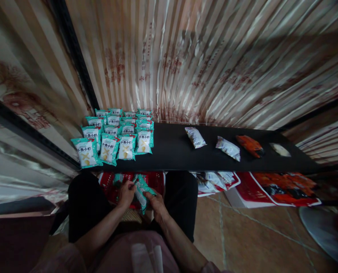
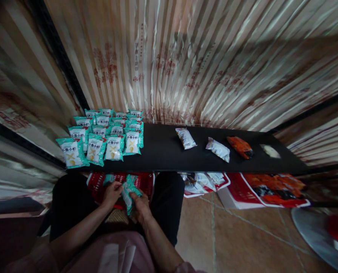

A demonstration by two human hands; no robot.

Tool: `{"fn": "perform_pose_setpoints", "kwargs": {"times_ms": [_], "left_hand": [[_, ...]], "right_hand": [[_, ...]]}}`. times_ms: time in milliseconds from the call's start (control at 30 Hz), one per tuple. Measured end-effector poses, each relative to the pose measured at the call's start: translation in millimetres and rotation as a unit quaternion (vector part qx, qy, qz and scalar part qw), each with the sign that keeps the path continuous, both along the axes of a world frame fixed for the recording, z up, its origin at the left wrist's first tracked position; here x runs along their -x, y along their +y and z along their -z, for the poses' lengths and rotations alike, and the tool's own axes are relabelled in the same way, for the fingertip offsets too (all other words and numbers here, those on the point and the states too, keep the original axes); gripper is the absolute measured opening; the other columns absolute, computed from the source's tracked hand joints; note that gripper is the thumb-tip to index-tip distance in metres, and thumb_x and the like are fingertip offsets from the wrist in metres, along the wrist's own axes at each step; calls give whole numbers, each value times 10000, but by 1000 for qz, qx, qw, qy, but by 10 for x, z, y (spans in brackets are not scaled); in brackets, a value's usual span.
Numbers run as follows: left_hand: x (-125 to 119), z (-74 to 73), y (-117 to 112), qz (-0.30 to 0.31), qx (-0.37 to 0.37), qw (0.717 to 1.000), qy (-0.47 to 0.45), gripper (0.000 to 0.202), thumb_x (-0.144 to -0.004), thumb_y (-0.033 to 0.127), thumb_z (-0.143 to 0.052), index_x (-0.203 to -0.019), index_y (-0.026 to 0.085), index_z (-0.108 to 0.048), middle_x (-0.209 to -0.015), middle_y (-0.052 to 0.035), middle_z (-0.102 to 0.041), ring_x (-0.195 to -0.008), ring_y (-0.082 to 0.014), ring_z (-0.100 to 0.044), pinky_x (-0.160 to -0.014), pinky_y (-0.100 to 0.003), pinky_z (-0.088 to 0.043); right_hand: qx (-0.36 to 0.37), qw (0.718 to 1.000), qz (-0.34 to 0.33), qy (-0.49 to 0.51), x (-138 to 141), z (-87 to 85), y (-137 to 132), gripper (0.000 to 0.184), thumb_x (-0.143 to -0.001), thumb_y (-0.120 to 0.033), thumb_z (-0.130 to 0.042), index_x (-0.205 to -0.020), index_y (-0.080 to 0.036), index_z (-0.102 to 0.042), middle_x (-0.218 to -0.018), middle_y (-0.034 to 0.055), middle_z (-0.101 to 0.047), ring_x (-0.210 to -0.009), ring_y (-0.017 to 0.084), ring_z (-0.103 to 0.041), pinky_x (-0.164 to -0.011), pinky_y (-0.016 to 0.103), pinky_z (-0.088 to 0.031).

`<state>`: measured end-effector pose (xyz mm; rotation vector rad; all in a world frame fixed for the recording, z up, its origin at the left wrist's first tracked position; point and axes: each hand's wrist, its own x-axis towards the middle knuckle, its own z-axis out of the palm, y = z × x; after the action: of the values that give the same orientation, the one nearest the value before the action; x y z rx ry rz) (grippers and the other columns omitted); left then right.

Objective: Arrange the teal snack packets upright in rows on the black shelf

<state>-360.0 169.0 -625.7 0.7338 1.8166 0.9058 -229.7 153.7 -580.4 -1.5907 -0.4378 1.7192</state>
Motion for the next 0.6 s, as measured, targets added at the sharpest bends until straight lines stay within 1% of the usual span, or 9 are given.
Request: {"fn": "perform_pose_setpoints", "kwargs": {"times_ms": [67, 167, 233, 300, 367, 467, 533, 600], "left_hand": [[-27, 13, -18, -6, 9, 1000, -25, 80, -663, 160, -652, -721, 183, -604, -768, -31, -656, -751, -176, -626, -686, -267, -487], [-56, -15, -33, -19, 26, 998, -61, 93, -668, 188, -654, -736, 171, -593, -748, -30, -654, -676, -165, -617, -594, -257, -497], [-68, -50, -37, -30, 35, 996, -83, 109, -671, 216, -660, -737, 165, -590, -733, -33, -651, -666, -164, -614, -565, -251, -499], [-74, -86, -43, -39, 40, 993, -101, 123, -678, 246, -658, -737, 162, -590, -732, -39, -650, -685, -166, -618, -569, -249, -501], [-73, -113, -55, -47, 44, 991, -115, 138, -686, 277, -647, -739, 163, -590, -736, -46, -650, -705, -172, -620, -580, -253, -500], [-63, -135, -85, -54, 52, 989, -124, 171, -691, 330, -623, -731, 168, -589, -749, -59, -650, -730, -192, -618, -589, -271, -493], [-58, -146, -107, -55, 59, 989, -125, 204, -688, 373, -607, -699, 170, -589, -751, -70, -649, -748, -212, -614, -597, -289, -483], [-59, -161, -126, -52, 65, 989, -126, 249, -684, 421, -589, -668, 172, -591, -745, -79, -648, -758, -230, -611, -608, -308, -473]], "right_hand": [[-32, 999, -6, -38, -5, -14, 7, 291, -498, -228, -684, -775, -142, -666, -575, -13, -641, -529, 131, -541, -521, 235, -421], [-72, 993, -46, -80, -21, 28, 12, 318, -523, -259, -667, -817, -138, -677, -575, -23, -631, -522, 126, -534, -529, 234, -423], [-96, 984, -78, -126, -34, 83, 11, 355, -553, -290, -656, -874, -142, -682, -611, -20, -643, -550, 134, -551, -560, 242, -439], [-111, 968, -108, -197, -46, 132, 8, 407, -577, -308, -647, -948, -143, -681, -677, -1, -667, -615, 159, -585, -616, 263, -462], [-133, 940, -143, -278, -52, 156, 2, 455, -598, -306, -638, -1020, -140, -672, -792, 37, -689, -724, 197, -620, -694, 289, -478], [-178, 883, -214, -379, -46, 135, -12, 463, -640, -274, -618, -1083, -147, -659, -969, 89, -678, -892, 234, -623, -813, 308, -468], [-207, 841, -261, -425, -31, 96, -26, 436, -671, -248, -600, -1094, -160, -658, -1017, 100, -664, -960, 240, -603, -878, 315, -444], [-229, 804, -294, -464, -12, 54, -44, 419, -694, -229, -586, -1105, -179, -653, -1028, 97, -657, -994, 244, -582, -909, 327, -426]]}}
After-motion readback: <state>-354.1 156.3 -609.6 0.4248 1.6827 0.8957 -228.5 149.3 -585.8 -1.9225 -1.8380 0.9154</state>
